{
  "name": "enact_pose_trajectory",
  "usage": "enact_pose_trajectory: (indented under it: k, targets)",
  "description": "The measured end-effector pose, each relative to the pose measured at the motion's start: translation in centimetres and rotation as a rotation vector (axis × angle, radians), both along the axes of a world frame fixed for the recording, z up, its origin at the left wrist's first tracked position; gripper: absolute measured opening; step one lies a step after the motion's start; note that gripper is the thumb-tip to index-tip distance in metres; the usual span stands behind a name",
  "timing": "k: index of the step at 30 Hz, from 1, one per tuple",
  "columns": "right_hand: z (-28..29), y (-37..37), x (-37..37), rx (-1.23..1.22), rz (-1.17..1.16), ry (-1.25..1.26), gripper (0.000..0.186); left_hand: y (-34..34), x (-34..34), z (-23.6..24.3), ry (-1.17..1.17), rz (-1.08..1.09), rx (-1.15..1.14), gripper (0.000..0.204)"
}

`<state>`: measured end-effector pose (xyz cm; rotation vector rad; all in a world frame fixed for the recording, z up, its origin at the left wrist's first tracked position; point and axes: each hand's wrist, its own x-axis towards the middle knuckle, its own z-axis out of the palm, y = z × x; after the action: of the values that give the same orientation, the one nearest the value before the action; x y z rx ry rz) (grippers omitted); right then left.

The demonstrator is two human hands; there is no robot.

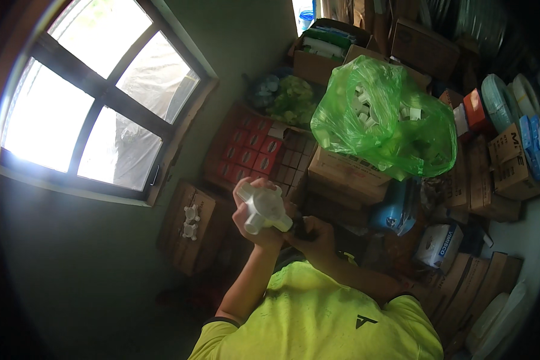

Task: Preparing a plastic electrical junction box by applying black electrical tape to it.

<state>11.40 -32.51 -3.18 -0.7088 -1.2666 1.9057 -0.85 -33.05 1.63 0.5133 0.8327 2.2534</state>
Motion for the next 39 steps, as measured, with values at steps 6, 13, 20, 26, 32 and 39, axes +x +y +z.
enact_pose_trajectory:
  k: [6, 13, 20, 26, 32, 39]
  targets:
    - [1.5, 3.2, 1.5, -0.269, -0.13, -0.008, 0.019, -0.7, -3.1, 0.4, -0.426, -0.233, -0.062, 0.071]
    - [0.9, 5.3, 2.0, -0.105, 0.156, -0.051, 0.039, -2.5, -2.1, -1.1, -0.359, -0.607, 0.055, 0.097]
    - [1.9, 3.4, 1.6, -0.213, 0.177, -0.02, 0.02, -1.9, -1.4, -0.8, -0.307, -0.486, 0.021, 0.091]
    - [2.3, 2.7, 1.7, -0.154, -0.004, 0.016, 0.022, -2.2, -1.7, -1.5, -0.218, -0.433, -0.035, 0.088]
    - [0.8, 2.1, 1.9, -0.142, 0.068, 0.092, 0.027, -1.9, -0.8, -0.8, -0.189, -0.307, -0.116, 0.086]
    - [1.7, 5.4, 3.6, -0.073, 0.569, 0.076, 0.028, -2.9, -1.8, -2.5, -0.03, -0.436, -0.106, 0.091]
